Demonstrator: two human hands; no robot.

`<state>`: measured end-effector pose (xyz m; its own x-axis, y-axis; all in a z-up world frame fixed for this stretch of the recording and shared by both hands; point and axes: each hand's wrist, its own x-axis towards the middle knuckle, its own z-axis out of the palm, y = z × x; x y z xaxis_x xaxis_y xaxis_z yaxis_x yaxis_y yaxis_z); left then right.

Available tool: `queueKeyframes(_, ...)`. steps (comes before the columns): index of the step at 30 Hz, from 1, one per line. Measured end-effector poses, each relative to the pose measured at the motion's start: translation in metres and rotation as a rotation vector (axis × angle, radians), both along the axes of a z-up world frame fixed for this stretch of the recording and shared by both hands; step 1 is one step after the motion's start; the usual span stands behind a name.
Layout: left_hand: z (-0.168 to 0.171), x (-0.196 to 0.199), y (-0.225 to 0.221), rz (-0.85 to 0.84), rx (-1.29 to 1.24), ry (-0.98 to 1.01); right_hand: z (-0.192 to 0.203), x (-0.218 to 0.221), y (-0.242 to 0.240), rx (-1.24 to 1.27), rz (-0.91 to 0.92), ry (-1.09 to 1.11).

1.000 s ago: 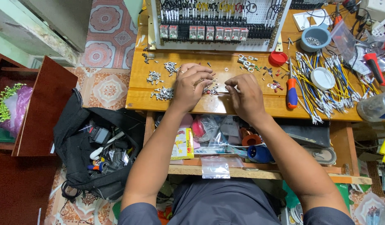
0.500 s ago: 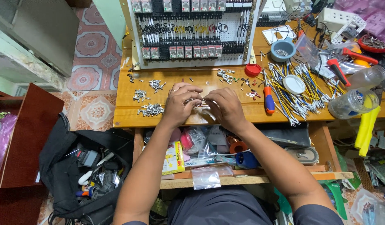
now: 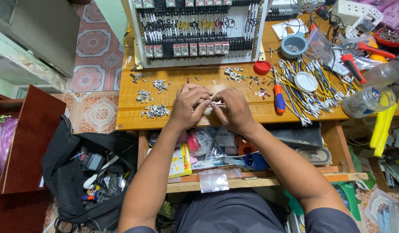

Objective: Crimping terminals onto wires and sorting small electrical components on a workbench.

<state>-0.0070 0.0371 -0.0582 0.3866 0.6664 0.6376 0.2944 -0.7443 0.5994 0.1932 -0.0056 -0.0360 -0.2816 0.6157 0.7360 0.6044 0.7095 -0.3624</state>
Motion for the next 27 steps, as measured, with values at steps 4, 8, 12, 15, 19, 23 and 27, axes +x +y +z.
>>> queueKeyframes(4,-0.001,-0.002,0.000,-0.006,0.021,0.034,-0.013,0.001,0.001,0.025,-0.016,-0.047)
queueKeyframes(8,-0.004,-0.003,0.002,0.006,0.046,0.061,-0.018,-0.001,0.001,0.016,-0.038,-0.067)
queueKeyframes(12,0.001,-0.002,0.000,0.026,0.061,0.075,-0.016,0.000,0.001,0.007,-0.037,-0.073)
queueKeyframes(15,0.001,-0.002,0.000,0.031,0.069,0.075,-0.016,0.002,0.001,0.009,-0.034,-0.087)
queueKeyframes(19,0.001,-0.002,0.000,0.032,0.069,0.078,-0.013,0.001,0.001,0.009,-0.033,-0.097)
queueKeyframes(23,0.001,-0.002,0.000,0.040,0.079,0.077,-0.014,0.001,0.001,0.008,-0.027,-0.092)
queueKeyframes(27,0.002,-0.001,-0.002,0.050,0.079,0.078,-0.009,0.002,0.001,0.007,-0.024,-0.096)
